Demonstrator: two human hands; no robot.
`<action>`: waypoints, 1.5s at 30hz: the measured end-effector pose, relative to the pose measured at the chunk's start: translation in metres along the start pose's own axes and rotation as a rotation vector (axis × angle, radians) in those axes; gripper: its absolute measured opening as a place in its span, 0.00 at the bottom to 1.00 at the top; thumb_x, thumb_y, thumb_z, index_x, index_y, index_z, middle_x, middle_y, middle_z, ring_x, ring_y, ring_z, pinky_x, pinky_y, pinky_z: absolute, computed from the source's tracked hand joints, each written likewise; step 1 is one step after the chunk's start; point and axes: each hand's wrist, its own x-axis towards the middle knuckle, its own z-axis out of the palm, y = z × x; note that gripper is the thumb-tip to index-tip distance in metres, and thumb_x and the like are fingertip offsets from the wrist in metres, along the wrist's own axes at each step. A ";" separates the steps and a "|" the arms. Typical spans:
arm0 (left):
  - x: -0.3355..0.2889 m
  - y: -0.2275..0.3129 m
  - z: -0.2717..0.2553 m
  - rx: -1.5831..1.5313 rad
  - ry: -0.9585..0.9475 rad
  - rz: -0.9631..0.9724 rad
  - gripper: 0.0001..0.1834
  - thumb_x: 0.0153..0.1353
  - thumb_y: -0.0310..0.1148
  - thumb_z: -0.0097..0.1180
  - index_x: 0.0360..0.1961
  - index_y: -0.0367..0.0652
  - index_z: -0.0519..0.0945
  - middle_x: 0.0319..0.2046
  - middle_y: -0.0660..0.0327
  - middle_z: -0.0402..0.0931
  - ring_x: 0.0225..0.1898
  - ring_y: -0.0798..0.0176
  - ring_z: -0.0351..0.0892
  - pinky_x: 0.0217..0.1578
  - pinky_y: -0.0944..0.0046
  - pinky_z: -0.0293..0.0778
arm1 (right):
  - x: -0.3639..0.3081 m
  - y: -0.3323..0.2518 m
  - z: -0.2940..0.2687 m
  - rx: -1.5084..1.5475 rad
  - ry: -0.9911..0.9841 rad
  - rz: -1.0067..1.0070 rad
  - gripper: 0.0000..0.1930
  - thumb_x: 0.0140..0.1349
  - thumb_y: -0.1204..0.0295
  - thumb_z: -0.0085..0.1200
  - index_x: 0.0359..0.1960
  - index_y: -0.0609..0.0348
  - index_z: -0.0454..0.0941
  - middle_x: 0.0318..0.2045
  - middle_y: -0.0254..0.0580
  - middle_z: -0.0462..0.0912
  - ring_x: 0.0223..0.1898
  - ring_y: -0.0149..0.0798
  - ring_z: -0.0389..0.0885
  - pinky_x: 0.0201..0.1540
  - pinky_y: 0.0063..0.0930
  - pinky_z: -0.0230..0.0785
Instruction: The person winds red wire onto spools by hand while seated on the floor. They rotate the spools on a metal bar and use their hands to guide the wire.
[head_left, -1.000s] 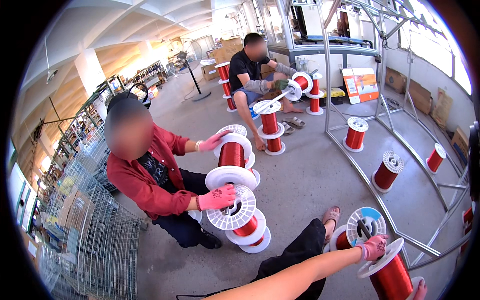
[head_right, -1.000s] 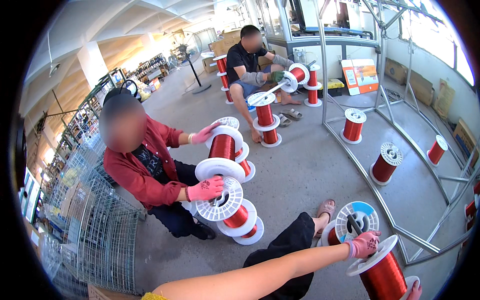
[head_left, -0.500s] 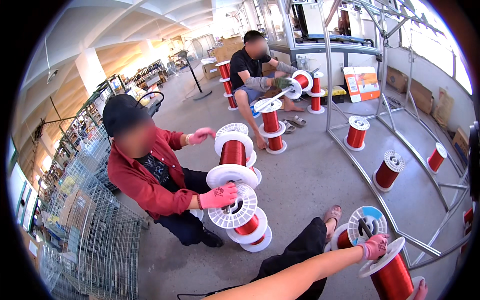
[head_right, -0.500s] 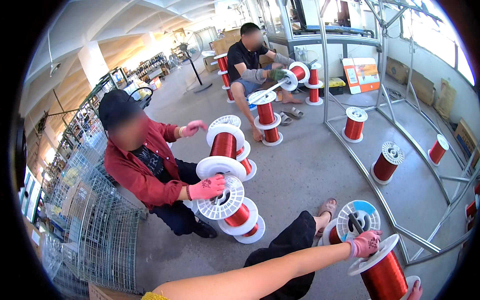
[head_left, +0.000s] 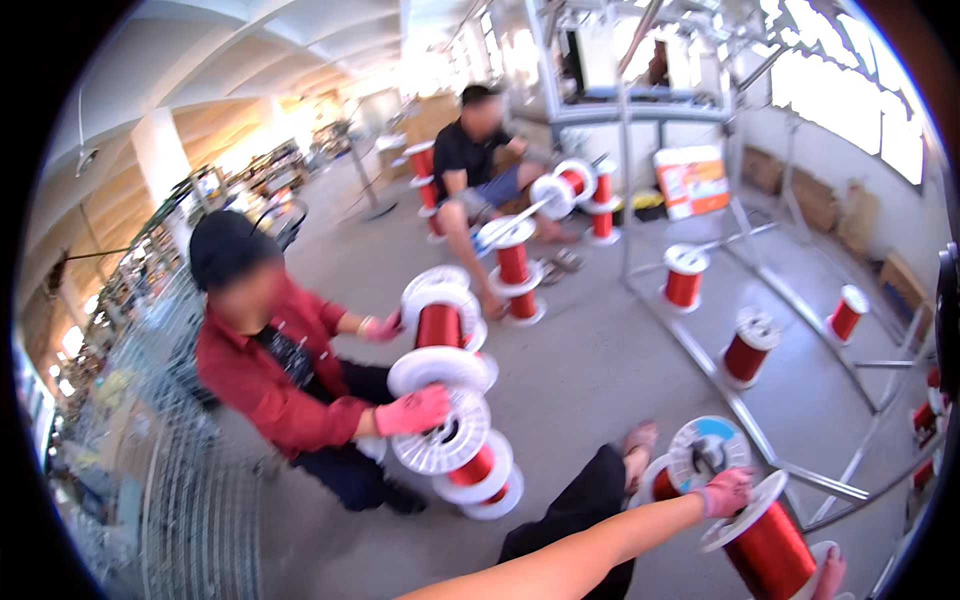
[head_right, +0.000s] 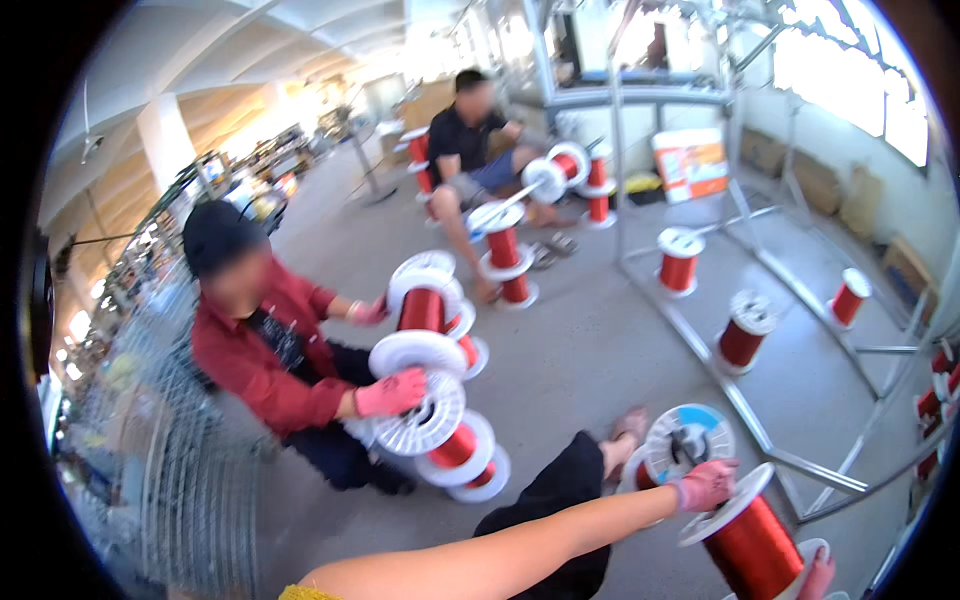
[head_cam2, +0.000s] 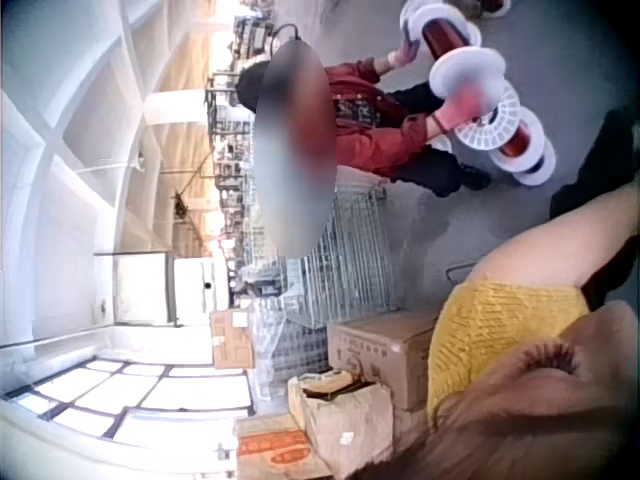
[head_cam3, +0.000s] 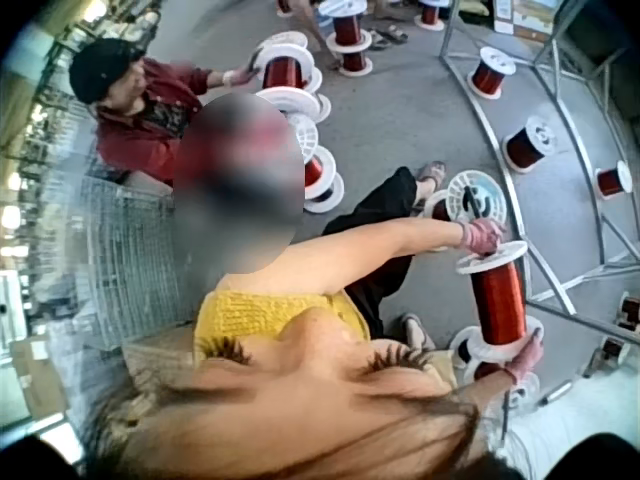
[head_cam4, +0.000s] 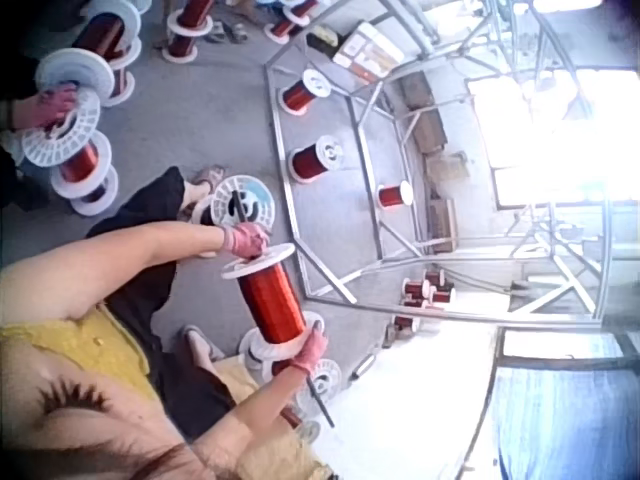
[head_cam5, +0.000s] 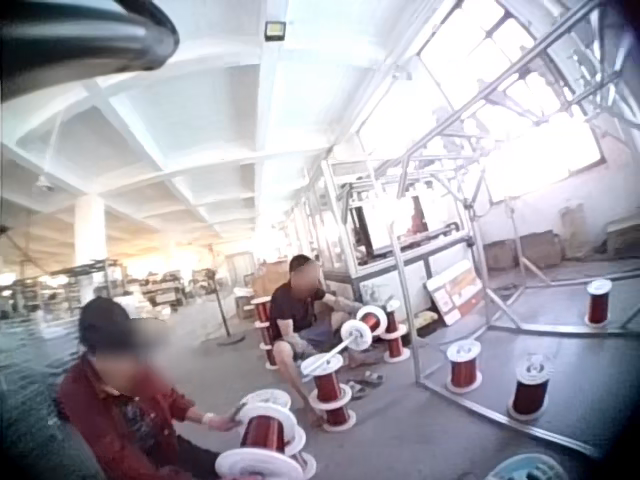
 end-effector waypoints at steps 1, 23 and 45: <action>-0.001 -0.001 0.002 0.029 0.018 0.002 0.09 0.44 0.35 0.48 0.20 0.45 0.80 0.24 0.57 0.77 0.33 0.61 0.76 0.56 0.63 0.60 | 0.003 0.003 -0.004 -0.005 0.028 -0.018 0.27 0.59 0.57 0.47 0.48 0.74 0.69 0.42 0.56 0.76 0.40 0.44 0.73 0.44 0.35 0.65; -0.001 -0.004 -0.003 0.001 0.007 0.011 0.08 0.42 0.40 0.53 0.19 0.52 0.81 0.27 0.63 0.80 0.36 0.64 0.77 0.54 0.66 0.59 | -0.005 -0.003 0.024 -0.044 -0.060 -0.092 0.30 0.59 0.53 0.45 0.47 0.75 0.69 0.42 0.57 0.75 0.40 0.45 0.73 0.44 0.34 0.64; -0.003 -0.014 -0.019 -0.135 0.073 0.144 0.12 0.52 0.35 0.44 0.29 0.48 0.81 0.31 0.59 0.79 0.40 0.65 0.76 0.57 0.63 0.58 | -0.103 0.279 0.099 -0.343 0.300 -0.033 0.20 0.62 0.64 0.40 0.51 0.64 0.65 0.43 0.58 0.75 0.45 0.56 0.73 0.47 0.42 0.66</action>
